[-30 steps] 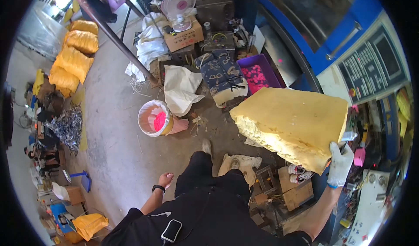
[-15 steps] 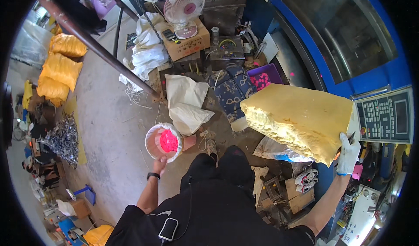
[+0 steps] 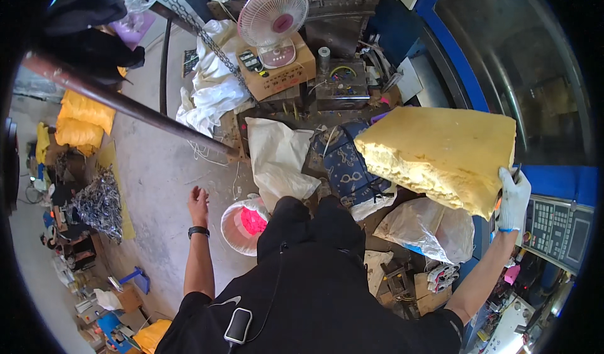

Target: Operating an injection molding machine and handling manufactured plastic parts.

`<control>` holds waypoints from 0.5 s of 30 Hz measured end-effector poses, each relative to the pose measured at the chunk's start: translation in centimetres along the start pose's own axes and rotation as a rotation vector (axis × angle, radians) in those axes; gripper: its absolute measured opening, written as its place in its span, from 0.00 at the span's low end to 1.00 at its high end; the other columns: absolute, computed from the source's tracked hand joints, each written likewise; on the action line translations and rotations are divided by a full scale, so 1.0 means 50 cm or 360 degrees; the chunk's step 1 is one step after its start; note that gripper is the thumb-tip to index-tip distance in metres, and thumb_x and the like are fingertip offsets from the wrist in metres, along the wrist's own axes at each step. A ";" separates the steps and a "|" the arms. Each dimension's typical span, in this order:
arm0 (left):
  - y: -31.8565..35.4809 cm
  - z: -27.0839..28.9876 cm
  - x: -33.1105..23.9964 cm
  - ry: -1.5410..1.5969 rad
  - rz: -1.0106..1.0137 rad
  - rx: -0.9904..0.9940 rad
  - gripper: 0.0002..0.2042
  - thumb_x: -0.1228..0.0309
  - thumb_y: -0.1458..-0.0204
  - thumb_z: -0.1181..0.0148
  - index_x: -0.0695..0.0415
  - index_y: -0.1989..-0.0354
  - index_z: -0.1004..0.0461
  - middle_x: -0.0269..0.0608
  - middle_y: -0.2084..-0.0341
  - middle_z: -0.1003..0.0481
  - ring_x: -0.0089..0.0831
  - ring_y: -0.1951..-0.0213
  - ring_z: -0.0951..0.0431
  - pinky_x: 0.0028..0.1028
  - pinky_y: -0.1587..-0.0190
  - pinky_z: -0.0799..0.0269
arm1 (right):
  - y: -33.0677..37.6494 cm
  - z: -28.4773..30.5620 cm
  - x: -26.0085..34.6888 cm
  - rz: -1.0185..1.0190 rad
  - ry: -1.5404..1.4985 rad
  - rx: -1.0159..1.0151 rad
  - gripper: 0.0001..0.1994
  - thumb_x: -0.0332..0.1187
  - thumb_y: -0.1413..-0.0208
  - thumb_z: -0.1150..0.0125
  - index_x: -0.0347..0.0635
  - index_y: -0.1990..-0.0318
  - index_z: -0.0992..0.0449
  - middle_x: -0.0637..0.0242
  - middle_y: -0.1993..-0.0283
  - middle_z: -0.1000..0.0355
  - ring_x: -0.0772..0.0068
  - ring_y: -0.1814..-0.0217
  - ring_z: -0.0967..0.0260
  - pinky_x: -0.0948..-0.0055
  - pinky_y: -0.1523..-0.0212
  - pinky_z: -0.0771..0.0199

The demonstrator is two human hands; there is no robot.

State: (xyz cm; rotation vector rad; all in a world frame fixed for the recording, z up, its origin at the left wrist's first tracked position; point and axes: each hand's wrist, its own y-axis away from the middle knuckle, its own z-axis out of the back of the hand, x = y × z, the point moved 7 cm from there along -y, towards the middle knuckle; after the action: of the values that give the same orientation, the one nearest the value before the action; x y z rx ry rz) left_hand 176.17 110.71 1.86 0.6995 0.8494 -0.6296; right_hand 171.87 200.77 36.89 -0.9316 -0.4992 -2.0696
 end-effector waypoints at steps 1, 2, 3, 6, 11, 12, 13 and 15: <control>-0.022 0.013 -0.030 -0.0001 -0.0033 -0.0013 0.25 0.60 0.39 0.40 0.59 0.37 0.34 0.40 0.51 0.23 0.27 0.58 0.22 0.28 0.61 0.27 | -0.036 -0.021 0.002 0.0059 0.0027 -0.0036 0.10 0.37 0.42 0.36 0.41 0.69 0.25 0.81 0.73 0.35 0.87 0.72 0.46 0.80 0.72 0.48; -0.043 0.025 -0.055 -0.0022 -0.0047 -0.0055 0.25 0.60 0.39 0.40 0.59 0.36 0.35 0.40 0.51 0.24 0.27 0.57 0.22 0.28 0.61 0.26 | -0.056 -0.046 0.012 0.0040 0.0044 -0.0034 0.10 0.37 0.42 0.36 0.42 0.70 0.24 0.81 0.74 0.36 0.87 0.72 0.46 0.79 0.72 0.48; -0.061 0.029 -0.098 -0.0042 -0.0059 -0.0093 0.26 0.60 0.39 0.40 0.59 0.36 0.35 0.40 0.51 0.24 0.28 0.57 0.21 0.27 0.60 0.26 | -0.075 -0.074 0.029 0.0020 0.0066 -0.0035 0.10 0.37 0.42 0.36 0.42 0.70 0.24 0.81 0.75 0.36 0.87 0.73 0.46 0.79 0.73 0.47; -0.149 0.058 -0.145 0.0012 -0.0124 -0.0154 0.25 0.61 0.39 0.41 0.59 0.36 0.35 0.40 0.50 0.24 0.28 0.56 0.21 0.27 0.60 0.26 | -0.118 -0.141 0.067 -0.0019 0.0022 -0.0064 0.10 0.37 0.42 0.36 0.39 0.68 0.21 0.80 0.75 0.34 0.88 0.75 0.45 0.79 0.75 0.48; -0.239 -0.039 -0.199 -0.0063 -0.0005 0.0098 0.21 0.59 0.38 0.40 0.61 0.44 0.27 0.38 0.57 0.22 0.26 0.60 0.20 0.25 0.63 0.27 | -0.148 -0.180 0.110 -0.0076 -0.0081 -0.0224 0.11 0.35 0.42 0.36 0.35 0.63 0.21 0.78 0.74 0.33 0.86 0.73 0.44 0.80 0.73 0.44; -0.253 -0.054 -0.198 -0.0158 -0.0065 0.0187 0.20 0.59 0.38 0.40 0.60 0.45 0.26 0.38 0.60 0.21 0.25 0.62 0.20 0.24 0.64 0.28 | -0.152 -0.188 0.119 -0.0078 -0.0085 -0.0248 0.11 0.35 0.42 0.36 0.35 0.63 0.21 0.78 0.74 0.33 0.86 0.73 0.44 0.80 0.73 0.44; -0.270 -0.076 -0.183 -0.0197 -0.0063 0.0278 0.18 0.59 0.38 0.40 0.59 0.47 0.25 0.36 0.63 0.21 0.23 0.64 0.21 0.21 0.67 0.29 | -0.157 -0.196 0.132 0.0010 -0.0165 -0.0340 0.11 0.36 0.42 0.36 0.35 0.63 0.22 0.79 0.74 0.34 0.87 0.74 0.45 0.80 0.73 0.45; -0.282 -0.121 -0.152 -0.0109 0.0100 0.0362 0.16 0.60 0.38 0.40 0.57 0.48 0.24 0.34 0.67 0.22 0.20 0.68 0.23 0.19 0.70 0.32 | -0.151 -0.190 0.167 0.0077 -0.0117 -0.0505 0.10 0.36 0.43 0.35 0.38 0.64 0.24 0.79 0.73 0.34 0.87 0.74 0.44 0.82 0.73 0.44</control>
State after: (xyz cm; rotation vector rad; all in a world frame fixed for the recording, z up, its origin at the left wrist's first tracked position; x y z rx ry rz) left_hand 159.24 108.31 1.18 0.9019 0.6956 -0.6963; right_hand 158.17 195.28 36.81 -1.1944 -0.1848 -2.1123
